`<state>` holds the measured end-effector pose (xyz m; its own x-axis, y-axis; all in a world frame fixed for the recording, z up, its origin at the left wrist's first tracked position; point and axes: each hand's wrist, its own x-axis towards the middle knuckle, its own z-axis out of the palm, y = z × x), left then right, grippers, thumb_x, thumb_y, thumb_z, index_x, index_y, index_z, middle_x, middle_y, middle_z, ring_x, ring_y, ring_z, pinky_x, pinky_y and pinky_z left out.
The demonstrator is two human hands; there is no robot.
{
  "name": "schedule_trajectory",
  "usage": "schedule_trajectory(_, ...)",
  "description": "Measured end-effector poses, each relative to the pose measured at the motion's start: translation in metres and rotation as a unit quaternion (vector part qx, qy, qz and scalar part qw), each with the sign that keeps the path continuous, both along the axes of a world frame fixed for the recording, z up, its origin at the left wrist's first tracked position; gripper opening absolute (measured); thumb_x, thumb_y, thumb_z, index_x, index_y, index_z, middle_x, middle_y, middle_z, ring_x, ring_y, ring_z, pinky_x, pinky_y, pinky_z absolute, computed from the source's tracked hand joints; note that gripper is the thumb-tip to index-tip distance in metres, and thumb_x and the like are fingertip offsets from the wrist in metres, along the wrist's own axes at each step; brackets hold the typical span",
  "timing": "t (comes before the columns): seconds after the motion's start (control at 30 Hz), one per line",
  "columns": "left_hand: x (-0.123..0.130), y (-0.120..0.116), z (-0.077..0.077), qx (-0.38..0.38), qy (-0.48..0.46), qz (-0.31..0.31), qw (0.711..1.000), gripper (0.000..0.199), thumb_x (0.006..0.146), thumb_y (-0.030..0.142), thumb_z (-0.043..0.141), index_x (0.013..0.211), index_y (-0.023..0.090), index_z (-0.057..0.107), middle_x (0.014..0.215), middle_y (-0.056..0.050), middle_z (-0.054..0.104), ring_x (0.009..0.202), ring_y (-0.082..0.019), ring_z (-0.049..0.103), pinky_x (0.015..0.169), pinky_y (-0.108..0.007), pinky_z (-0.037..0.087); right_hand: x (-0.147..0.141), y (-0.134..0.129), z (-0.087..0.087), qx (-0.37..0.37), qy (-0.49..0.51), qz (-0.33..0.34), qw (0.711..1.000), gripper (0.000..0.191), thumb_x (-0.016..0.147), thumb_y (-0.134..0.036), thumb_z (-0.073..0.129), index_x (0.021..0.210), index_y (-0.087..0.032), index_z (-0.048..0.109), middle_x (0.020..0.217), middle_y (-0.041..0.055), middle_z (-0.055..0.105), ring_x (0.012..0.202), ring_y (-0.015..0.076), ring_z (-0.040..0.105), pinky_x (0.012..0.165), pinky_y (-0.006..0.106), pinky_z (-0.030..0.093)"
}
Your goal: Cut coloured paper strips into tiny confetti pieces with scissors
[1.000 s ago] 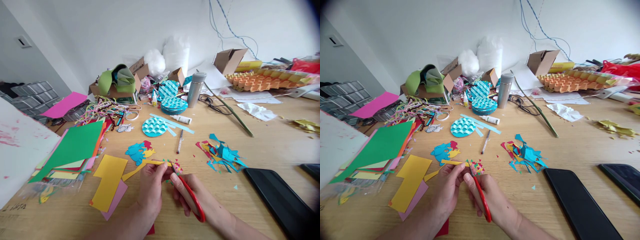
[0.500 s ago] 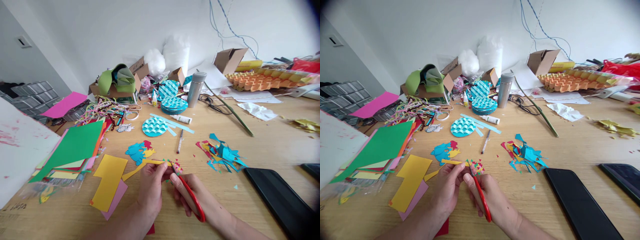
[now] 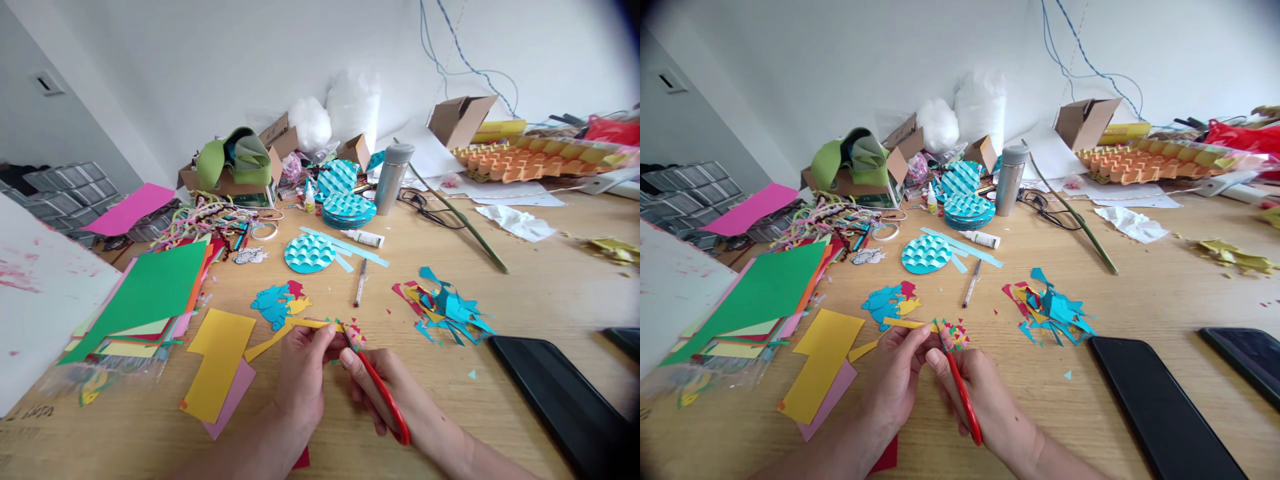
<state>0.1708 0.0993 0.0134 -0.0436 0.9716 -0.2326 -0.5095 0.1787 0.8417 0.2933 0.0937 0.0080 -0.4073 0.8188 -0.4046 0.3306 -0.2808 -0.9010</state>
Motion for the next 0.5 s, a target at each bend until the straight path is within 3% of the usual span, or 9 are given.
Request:
schedule_trajectory(0.3, -0.0021, 0.0025, 0.0, -0.002, -0.023, 0.002, 1.0, 0.013, 0.076, 0.027, 0.065, 0.073, 0.014, 0.065, 0.074, -0.006, 0.071, 0.069, -0.019, 0.067, 0.07, -0.03, 0.051, -0.0006, -0.0013, -0.0048, -0.007, -0.001, -0.011, 1.0, 0.057, 0.082, -0.068, 0.043, 0.055, -0.018, 0.042, 0.037, -0.0062, 0.038, 0.028, 0.0051, 0.037, 0.029, 0.014, 0.026)
schedule_trajectory(0.5, -0.0061, 0.0087, -0.0014, -0.024, -0.016, 0.058, 0.998, 0.017, 0.07, 0.028, 0.071, 0.076, 0.015, 0.062, 0.073, -0.004, 0.069, 0.063, -0.017, 0.065, 0.064, -0.03, 0.051, -0.0019, -0.001, 0.0006, -0.014, -0.004, -0.02, 1.0, 0.06, 0.078, -0.073, 0.042, 0.054, -0.018, 0.042, 0.036, -0.0062, 0.037, 0.027, 0.005, 0.037, 0.028, 0.015, 0.026)
